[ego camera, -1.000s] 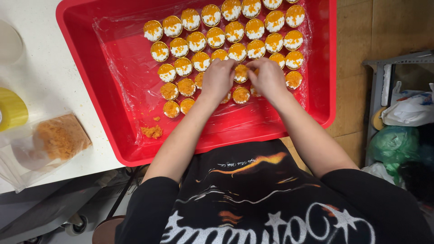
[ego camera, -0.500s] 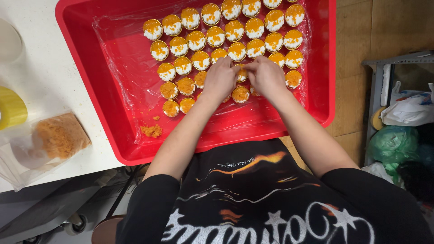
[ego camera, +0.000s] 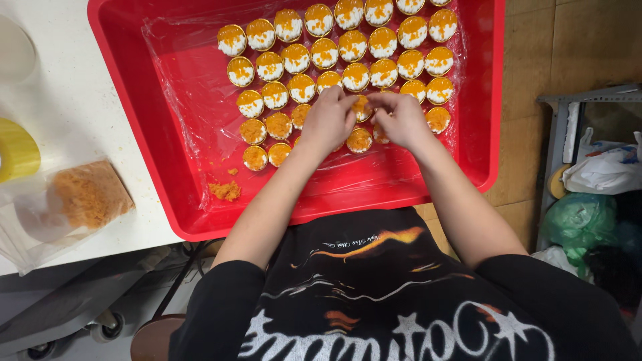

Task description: The person sits at a table with a red tray of small round cream-topped pastries. They pinch pieces of orange shredded topping from a plastic bag and press the topping onto the cream of each pastry one at a time, working across the rows in the tray.

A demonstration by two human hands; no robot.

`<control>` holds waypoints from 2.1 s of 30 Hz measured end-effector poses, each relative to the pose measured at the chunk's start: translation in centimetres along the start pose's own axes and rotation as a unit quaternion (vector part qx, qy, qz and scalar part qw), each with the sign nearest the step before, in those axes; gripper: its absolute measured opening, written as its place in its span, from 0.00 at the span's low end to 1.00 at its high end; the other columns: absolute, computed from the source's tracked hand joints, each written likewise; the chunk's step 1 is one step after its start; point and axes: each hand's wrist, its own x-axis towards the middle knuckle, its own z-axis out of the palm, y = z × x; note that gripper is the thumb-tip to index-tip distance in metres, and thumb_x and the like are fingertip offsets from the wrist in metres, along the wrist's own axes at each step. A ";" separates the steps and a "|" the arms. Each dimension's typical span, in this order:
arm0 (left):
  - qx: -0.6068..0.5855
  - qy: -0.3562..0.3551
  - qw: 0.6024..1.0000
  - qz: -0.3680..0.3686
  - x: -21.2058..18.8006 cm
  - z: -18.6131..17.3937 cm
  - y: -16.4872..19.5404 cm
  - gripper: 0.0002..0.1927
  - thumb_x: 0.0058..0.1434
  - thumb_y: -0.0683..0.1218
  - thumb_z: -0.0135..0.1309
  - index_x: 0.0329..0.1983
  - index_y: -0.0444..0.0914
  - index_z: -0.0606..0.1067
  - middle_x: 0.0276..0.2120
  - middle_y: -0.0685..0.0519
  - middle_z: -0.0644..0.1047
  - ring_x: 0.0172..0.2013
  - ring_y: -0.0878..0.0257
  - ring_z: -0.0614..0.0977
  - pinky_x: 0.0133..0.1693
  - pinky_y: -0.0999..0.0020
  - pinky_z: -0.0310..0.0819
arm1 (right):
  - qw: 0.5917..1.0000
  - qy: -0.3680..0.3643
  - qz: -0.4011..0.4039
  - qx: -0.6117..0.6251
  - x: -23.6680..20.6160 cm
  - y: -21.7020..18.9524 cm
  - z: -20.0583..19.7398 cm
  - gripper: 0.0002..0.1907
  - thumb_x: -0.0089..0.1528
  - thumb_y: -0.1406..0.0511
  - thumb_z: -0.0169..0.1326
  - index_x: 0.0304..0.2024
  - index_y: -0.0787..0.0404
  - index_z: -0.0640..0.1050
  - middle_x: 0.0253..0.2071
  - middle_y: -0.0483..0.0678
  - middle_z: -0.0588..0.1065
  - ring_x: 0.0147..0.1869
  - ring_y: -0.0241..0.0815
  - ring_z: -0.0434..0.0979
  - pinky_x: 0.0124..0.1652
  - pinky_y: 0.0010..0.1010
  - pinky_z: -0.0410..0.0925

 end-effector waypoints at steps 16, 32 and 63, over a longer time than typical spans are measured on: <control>-0.554 -0.021 0.809 -0.195 -1.4 3.2 -3.1 0.15 0.69 0.35 0.49 0.59 0.28 0.74 0.48 0.42 0.82 0.48 0.59 0.86 0.50 0.69 0.82 | 0.984 0.061 -0.147 -0.078 -0.6 -0.8 0.0 0.07 0.62 0.67 0.62 0.42 0.63 0.84 0.38 0.50 0.80 0.35 0.39 0.80 0.36 0.29 0.71; -0.471 -0.006 0.847 -0.247 -0.3 2.8 -1.0 0.18 0.62 0.36 0.59 0.55 0.28 0.74 0.38 0.45 0.85 0.37 0.64 0.84 0.38 0.73 0.79 | 0.931 0.123 -0.306 -0.153 -2.2 -1.5 0.4 0.07 0.61 0.71 0.65 0.41 0.63 0.83 0.39 0.49 0.78 0.40 0.43 0.80 0.38 0.31 0.73; 0.131 0.006 0.965 -0.227 -25.7 -14.0 -14.4 0.11 0.56 0.42 0.62 0.42 0.34 0.80 0.41 0.42 0.79 0.45 0.45 0.80 0.46 0.52 0.76 | 0.780 -0.301 -0.404 0.372 -31.1 -23.2 8.3 0.07 0.69 0.67 0.54 0.38 0.66 0.76 0.34 0.51 0.73 0.35 0.41 0.73 0.34 0.29 0.66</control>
